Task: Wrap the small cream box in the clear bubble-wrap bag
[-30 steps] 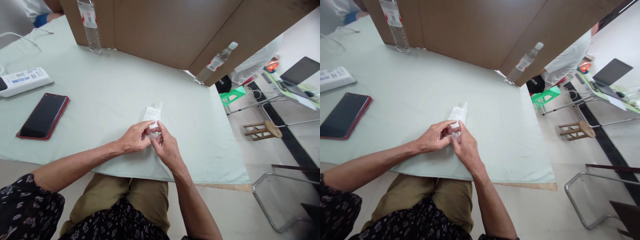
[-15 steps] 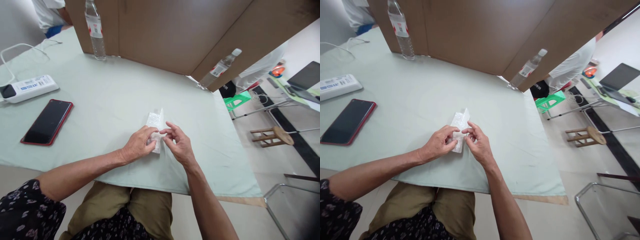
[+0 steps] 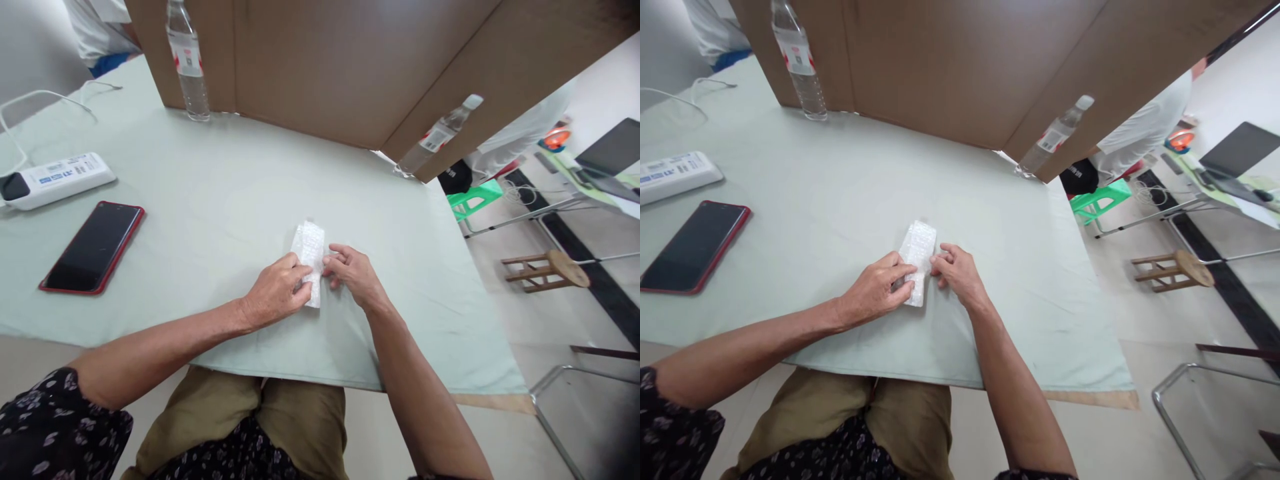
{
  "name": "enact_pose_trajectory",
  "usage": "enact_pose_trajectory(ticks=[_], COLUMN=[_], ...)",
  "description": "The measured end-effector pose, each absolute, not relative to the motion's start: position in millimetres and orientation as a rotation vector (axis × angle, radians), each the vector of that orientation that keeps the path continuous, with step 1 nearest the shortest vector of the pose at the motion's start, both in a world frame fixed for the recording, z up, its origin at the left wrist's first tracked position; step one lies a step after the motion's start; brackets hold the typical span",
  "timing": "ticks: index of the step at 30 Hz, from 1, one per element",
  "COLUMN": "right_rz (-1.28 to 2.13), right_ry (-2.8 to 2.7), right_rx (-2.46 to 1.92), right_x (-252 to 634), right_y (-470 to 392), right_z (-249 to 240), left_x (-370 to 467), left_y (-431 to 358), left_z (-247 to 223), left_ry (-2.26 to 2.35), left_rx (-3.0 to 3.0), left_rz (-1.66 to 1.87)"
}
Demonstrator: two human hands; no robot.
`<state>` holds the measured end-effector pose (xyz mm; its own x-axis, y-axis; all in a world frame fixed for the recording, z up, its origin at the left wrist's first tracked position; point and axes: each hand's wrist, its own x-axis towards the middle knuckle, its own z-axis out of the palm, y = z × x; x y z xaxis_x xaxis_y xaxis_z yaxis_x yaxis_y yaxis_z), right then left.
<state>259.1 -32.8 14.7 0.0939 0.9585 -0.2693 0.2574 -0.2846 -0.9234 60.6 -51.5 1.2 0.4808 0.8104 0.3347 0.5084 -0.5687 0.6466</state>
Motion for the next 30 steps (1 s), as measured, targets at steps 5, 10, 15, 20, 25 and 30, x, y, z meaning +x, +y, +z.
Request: enact_pose_trajectory(ticks=[5, 10, 15, 20, 25, 30], right_rz=[1.321, 1.352, 1.330, 1.270, 1.207, 1.152], right_ry=[-1.282, -1.274, -1.199, -1.152, -1.119, -1.073], right_rx=[-1.556, -1.507, -1.369, -1.314, -1.333, -1.315], right_x=[248, 240, 229, 224, 219, 212], right_y=[-11, 0, -6, -20, -42, -62], right_z=[14, 10, 5, 11, 15, 12], left_x=[61, 59, 58, 57, 57, 59], left_y=[-52, -52, -51, -49, -49, -53], left_z=[2, 5, 5, 2, 1, -2], left_ry=[1.094, 1.082, 1.080, 1.074, 1.075, 1.109], left_rx=[2.282, 2.282, 2.281, 2.279, 2.264, 2.183], left_rz=[0.866, 0.830, 0.807, 0.822, 0.850, 0.981])
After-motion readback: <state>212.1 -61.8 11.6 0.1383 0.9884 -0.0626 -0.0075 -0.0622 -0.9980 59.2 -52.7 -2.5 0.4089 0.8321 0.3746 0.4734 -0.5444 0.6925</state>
